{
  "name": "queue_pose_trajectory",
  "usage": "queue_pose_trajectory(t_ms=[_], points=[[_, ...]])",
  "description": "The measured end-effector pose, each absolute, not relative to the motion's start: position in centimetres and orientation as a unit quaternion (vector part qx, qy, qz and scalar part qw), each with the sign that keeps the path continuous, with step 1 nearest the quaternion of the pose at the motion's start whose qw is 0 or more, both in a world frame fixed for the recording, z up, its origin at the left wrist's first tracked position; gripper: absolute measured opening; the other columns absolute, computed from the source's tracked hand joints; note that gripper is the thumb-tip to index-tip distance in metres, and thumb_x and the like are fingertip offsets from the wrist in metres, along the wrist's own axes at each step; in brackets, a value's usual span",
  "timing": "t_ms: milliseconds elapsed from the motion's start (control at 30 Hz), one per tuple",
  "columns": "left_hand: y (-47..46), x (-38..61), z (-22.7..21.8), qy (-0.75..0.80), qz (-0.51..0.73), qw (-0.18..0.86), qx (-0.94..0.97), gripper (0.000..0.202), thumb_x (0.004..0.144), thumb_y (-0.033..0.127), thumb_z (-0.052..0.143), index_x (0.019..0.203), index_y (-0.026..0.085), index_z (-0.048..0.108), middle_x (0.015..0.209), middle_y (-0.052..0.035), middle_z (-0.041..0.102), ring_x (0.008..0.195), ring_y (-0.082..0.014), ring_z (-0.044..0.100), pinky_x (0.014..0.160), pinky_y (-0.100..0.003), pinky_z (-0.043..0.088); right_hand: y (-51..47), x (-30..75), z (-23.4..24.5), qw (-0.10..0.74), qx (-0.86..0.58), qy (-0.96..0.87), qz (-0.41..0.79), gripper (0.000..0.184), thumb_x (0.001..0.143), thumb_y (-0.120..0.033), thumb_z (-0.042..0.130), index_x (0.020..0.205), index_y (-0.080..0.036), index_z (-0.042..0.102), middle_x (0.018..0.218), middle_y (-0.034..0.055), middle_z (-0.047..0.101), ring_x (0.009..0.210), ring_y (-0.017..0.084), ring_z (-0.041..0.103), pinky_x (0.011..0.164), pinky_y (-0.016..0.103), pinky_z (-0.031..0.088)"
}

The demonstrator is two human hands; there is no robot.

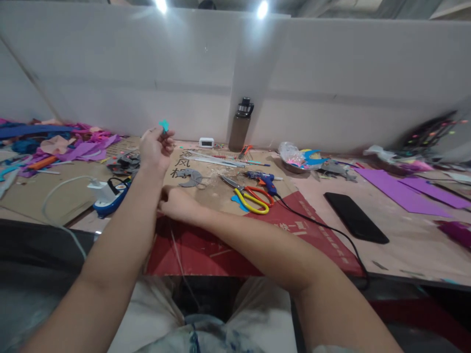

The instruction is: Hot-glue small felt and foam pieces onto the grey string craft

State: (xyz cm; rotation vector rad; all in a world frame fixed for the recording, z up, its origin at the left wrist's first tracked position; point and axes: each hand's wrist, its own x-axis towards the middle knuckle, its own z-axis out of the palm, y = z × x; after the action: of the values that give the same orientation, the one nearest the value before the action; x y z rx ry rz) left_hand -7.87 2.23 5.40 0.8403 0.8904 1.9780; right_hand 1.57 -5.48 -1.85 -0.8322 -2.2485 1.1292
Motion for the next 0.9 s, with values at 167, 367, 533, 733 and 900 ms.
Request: queue_pose_trajectory(t_ms=[167, 367, 533, 733, 900], points=[[1.9, -7.5, 5.8, 0.325, 0.799, 0.389, 0.324, 0.013, 0.084, 0.024, 0.057, 0.076, 0.019, 0.047, 0.062, 0.0017, 0.062, 0.043, -0.0044, 0.048, 0.038, -0.015, 0.028, -4.2, 3.9, -0.4, 0.281, -0.364, -0.643, 0.613, 0.008, 0.086, -0.016, 0.045, 0.078, -0.019, 0.045, 0.056, -0.0071, 0.049, 0.042, 0.006, 0.045, 0.048, 0.021, 0.047], [2.3, -6.8, 5.2, 0.394, 0.755, 0.388, 0.353, 0.015, 0.079, 0.022, 0.061, 0.076, 0.018, 0.047, 0.058, 0.0004, 0.061, 0.040, -0.0048, 0.047, 0.036, -0.014, 0.025, -2.8, 6.0, -0.2, 0.314, -0.396, -0.593, 0.626, 0.007, 0.084, -0.017, 0.051, 0.077, -0.018, 0.050, 0.056, -0.0076, 0.047, 0.040, 0.004, 0.041, 0.044, 0.019, 0.045], [2.7, -7.1, 4.1, 0.436, 0.731, 0.387, 0.354, 0.010, 0.077, 0.019, 0.058, 0.075, 0.017, 0.048, 0.058, 0.0007, 0.060, 0.039, -0.0046, 0.047, 0.037, -0.014, 0.026, -2.2, 5.7, -1.9, 0.216, -0.416, -0.707, 0.530, 0.004, 0.082, -0.018, 0.053, 0.079, -0.017, 0.056, 0.062, -0.0027, 0.058, 0.044, 0.007, 0.050, 0.046, 0.020, 0.041], [1.9, -7.5, 3.6, 0.460, 0.708, 0.380, 0.377, 0.009, 0.075, 0.019, 0.057, 0.074, 0.016, 0.049, 0.058, 0.0002, 0.060, 0.040, -0.0050, 0.048, 0.037, -0.014, 0.026, -2.8, 9.0, -0.8, 0.265, -0.386, -0.845, 0.258, 0.015, 0.080, -0.018, 0.053, 0.088, -0.017, 0.066, 0.084, 0.0023, 0.068, 0.072, 0.011, 0.057, 0.066, 0.022, 0.040], [-0.9, -8.3, 4.2, 0.502, 0.664, 0.359, 0.421, 0.013, 0.073, 0.023, 0.063, 0.075, 0.016, 0.052, 0.061, -0.0005, 0.060, 0.045, -0.0076, 0.051, 0.041, -0.017, 0.029, -2.6, 16.1, 0.1, 0.253, -0.458, -0.849, 0.071, 0.020, 0.088, -0.022, 0.044, 0.091, -0.015, 0.063, 0.091, 0.0076, 0.066, 0.083, 0.016, 0.056, 0.074, 0.026, 0.039]])
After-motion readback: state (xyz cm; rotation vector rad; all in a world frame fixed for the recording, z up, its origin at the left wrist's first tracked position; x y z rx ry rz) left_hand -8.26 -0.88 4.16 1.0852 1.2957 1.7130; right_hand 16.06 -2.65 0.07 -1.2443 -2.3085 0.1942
